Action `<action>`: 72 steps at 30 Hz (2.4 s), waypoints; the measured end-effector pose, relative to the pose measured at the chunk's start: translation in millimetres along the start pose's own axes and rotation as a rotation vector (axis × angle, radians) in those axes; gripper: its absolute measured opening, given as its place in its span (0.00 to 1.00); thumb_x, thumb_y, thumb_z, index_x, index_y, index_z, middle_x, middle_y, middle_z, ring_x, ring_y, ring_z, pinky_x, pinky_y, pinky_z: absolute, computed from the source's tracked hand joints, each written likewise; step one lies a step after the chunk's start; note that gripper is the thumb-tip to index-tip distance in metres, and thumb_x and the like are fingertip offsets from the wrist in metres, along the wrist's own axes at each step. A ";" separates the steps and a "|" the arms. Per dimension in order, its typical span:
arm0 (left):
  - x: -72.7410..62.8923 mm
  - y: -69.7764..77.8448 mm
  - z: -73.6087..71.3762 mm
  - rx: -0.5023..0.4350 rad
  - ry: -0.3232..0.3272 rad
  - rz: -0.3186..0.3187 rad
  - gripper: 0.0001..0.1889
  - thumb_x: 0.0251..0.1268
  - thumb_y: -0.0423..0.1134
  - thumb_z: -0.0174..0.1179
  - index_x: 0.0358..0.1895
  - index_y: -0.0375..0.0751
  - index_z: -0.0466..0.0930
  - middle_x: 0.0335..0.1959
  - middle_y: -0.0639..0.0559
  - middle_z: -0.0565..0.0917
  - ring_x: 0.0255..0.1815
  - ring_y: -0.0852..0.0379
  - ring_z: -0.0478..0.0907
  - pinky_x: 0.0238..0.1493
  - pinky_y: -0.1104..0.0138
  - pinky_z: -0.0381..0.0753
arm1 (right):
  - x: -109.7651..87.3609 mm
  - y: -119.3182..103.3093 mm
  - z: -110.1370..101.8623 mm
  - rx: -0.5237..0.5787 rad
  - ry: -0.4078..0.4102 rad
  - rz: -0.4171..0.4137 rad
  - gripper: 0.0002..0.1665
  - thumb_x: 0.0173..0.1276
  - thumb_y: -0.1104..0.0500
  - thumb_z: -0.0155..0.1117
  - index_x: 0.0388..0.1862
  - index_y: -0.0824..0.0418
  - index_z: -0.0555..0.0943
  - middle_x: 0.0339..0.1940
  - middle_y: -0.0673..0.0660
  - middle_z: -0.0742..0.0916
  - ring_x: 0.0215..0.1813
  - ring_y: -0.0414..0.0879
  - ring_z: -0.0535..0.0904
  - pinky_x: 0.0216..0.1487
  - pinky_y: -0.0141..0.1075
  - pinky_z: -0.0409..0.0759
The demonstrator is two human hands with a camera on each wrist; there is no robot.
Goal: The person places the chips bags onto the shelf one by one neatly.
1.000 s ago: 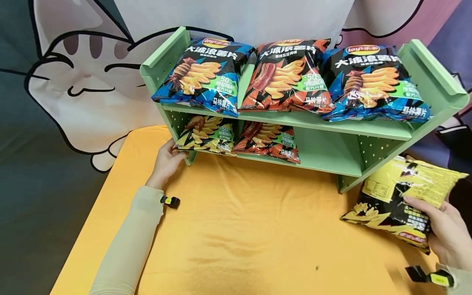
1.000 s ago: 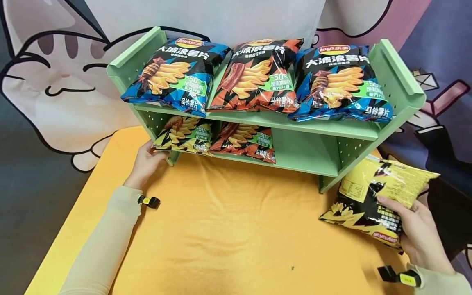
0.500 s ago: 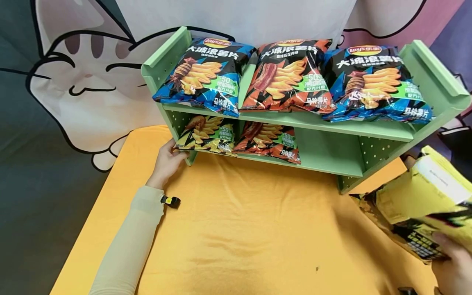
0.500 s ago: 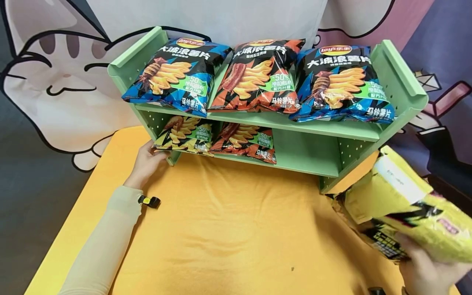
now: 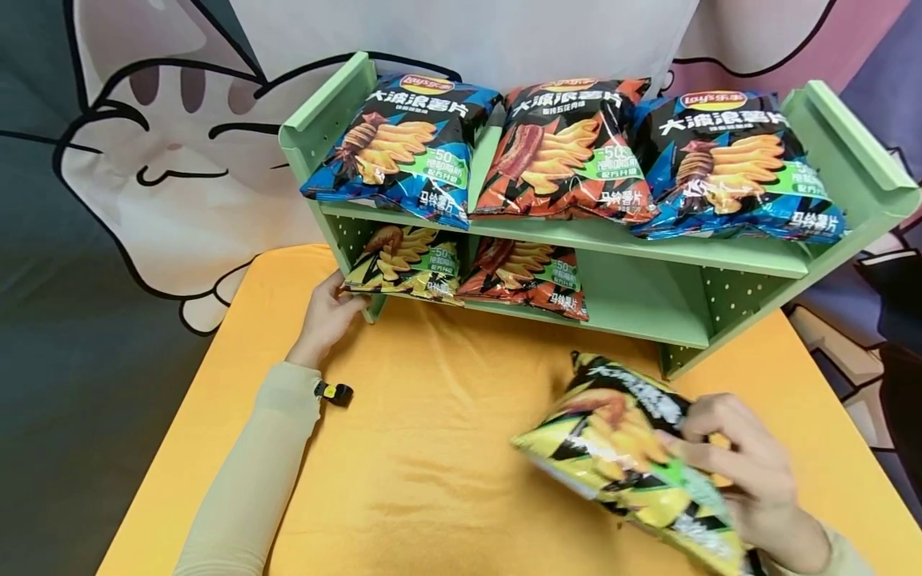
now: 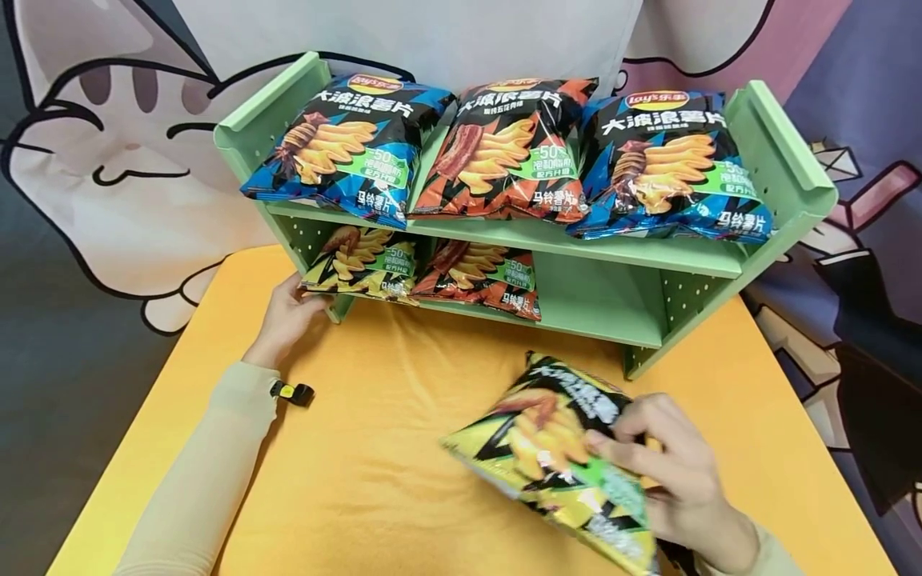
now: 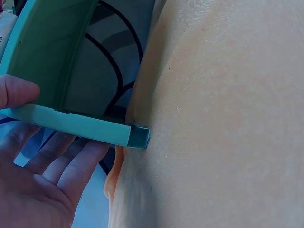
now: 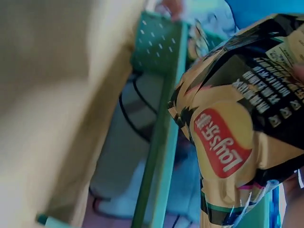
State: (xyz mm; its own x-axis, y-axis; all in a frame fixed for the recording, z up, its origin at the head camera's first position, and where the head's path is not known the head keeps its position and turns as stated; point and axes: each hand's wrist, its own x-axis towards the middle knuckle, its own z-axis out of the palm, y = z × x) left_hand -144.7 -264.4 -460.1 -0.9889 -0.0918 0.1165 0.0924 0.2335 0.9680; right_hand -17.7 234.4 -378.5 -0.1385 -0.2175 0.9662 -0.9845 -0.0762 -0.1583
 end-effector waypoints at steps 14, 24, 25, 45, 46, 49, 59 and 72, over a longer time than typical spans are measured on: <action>0.3 0.7 1.1 -0.001 -0.003 0.005 0.35 0.67 0.24 0.58 0.77 0.48 0.69 0.56 0.49 0.80 0.22 0.59 0.76 0.21 0.70 0.69 | -26.8 50.3 52.6 -0.415 -0.598 -0.375 0.15 0.80 0.67 0.51 0.41 0.61 0.85 0.30 0.54 0.79 0.34 0.49 0.77 0.40 0.41 0.78; 0.1 0.1 0.3 0.005 0.001 0.009 0.35 0.67 0.24 0.58 0.77 0.48 0.69 0.55 0.53 0.80 0.30 0.60 0.81 0.22 0.69 0.71 | -47.5 76.1 58.6 -0.403 -0.763 -0.328 0.14 0.77 0.68 0.52 0.40 0.56 0.83 0.36 0.54 0.80 0.38 0.49 0.75 0.42 0.40 0.78; 0.0 0.2 0.5 0.004 0.002 0.010 0.35 0.67 0.24 0.58 0.77 0.48 0.69 0.54 0.54 0.80 0.30 0.60 0.81 0.22 0.69 0.71 | -48.1 76.5 57.1 -0.399 -0.792 -0.295 0.14 0.76 0.69 0.51 0.40 0.56 0.83 0.37 0.54 0.80 0.39 0.49 0.75 0.43 0.40 0.77; -1.7 -0.6 -0.6 -0.012 0.011 -0.010 0.35 0.67 0.24 0.57 0.77 0.49 0.69 0.54 0.56 0.81 0.32 0.64 0.81 0.23 0.68 0.74 | -39.1 43.8 30.0 -0.502 -0.879 0.483 0.23 0.62 0.64 0.59 0.57 0.60 0.82 0.53 0.53 0.83 0.53 0.45 0.80 0.58 0.46 0.83; -1.9 -0.7 -0.3 -0.016 0.010 -0.011 0.35 0.67 0.24 0.57 0.77 0.49 0.69 0.54 0.56 0.81 0.31 0.64 0.81 0.23 0.68 0.74 | -37.1 40.1 32.5 -0.534 -0.846 0.566 0.20 0.65 0.62 0.59 0.56 0.61 0.82 0.51 0.53 0.83 0.49 0.44 0.80 0.53 0.44 0.84; -2.4 -0.4 0.3 -0.023 0.009 -0.011 0.35 0.66 0.24 0.57 0.77 0.48 0.69 0.53 0.57 0.81 0.31 0.64 0.81 0.23 0.68 0.73 | -29.1 32.2 42.2 -0.637 -0.767 0.843 0.21 0.77 0.49 0.57 0.56 0.64 0.81 0.42 0.54 0.85 0.36 0.43 0.80 0.35 0.41 0.81; -2.4 -0.9 0.1 -0.018 0.015 -0.003 0.35 0.66 0.24 0.58 0.77 0.48 0.69 0.52 0.59 0.82 0.33 0.65 0.82 0.22 0.67 0.74 | -20.0 39.1 77.2 -0.789 -0.998 1.214 0.50 0.67 0.14 0.38 0.29 0.59 0.77 0.19 0.53 0.77 0.21 0.49 0.75 0.19 0.42 0.65; -1.7 1.3 2.3 -0.001 0.011 0.000 0.35 0.67 0.25 0.58 0.77 0.51 0.69 0.56 0.52 0.81 0.30 0.62 0.80 0.22 0.67 0.72 | -35.3 47.5 98.3 -0.847 -1.026 1.181 0.65 0.43 0.03 0.45 0.39 0.63 0.75 0.14 0.52 0.74 0.13 0.48 0.69 0.15 0.39 0.63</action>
State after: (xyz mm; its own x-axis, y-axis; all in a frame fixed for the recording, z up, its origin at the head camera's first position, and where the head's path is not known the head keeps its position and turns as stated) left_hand -143.1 -261.7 -459.5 -0.9876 -0.1028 0.1186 0.0921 0.2320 0.9683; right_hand -49.0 142.9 -440.2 -0.9553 -0.2668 -0.1276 -0.2475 0.9573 -0.1492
